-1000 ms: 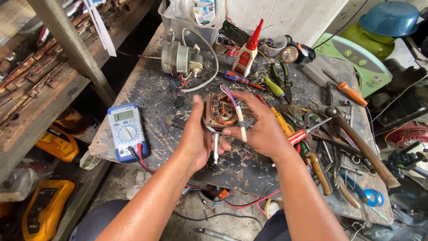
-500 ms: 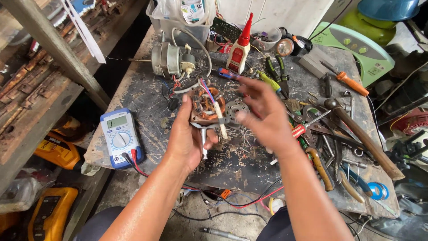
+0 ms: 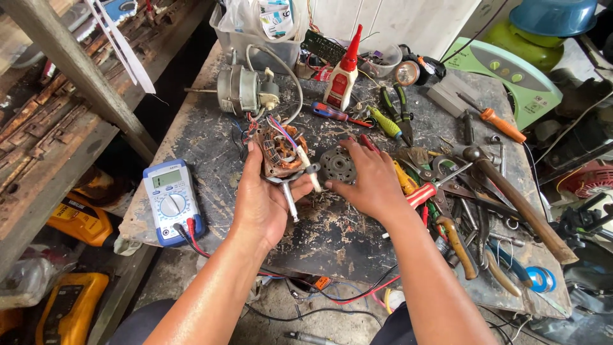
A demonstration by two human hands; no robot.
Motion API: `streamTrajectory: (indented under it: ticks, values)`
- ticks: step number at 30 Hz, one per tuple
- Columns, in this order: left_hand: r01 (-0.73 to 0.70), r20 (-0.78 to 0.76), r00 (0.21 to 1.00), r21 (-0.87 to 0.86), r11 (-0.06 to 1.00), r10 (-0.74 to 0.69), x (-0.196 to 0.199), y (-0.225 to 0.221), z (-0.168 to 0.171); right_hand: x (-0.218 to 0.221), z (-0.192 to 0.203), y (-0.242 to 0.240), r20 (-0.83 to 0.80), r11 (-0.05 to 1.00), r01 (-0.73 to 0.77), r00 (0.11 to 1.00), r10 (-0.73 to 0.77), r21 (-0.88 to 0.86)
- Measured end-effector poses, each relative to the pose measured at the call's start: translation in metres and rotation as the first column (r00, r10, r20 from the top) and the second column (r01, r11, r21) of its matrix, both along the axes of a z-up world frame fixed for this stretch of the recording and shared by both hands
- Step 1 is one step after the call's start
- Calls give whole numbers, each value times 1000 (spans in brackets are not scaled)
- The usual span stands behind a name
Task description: Repairing a small electric motor by disassembling the housing, applying lubricant to the shaft, and reassembling the parts.
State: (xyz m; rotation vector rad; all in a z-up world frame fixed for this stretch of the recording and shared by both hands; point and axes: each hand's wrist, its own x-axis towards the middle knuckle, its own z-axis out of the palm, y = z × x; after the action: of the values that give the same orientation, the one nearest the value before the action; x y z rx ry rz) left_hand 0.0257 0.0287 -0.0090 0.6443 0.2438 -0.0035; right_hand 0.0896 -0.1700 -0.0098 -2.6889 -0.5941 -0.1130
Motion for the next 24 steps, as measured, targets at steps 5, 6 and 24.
streamTrajectory:
  ticks: [5, 6, 24]
  values:
    - [47, -46, 998, 5, 999, -47, -6, -1, 12, 4, -5, -1, 16, 997, 8, 1000, -10, 77]
    - [55, -68, 996, 8, 998, -54, -10, -3, 21, 4, -4, -1, 11, 988, 36, 999, -38, 150]
    - [-10, -59, 998, -47, 999, 7, -11, -3, 27, -34, 20, 4, 496, 578, -505, 847, 191, 641]
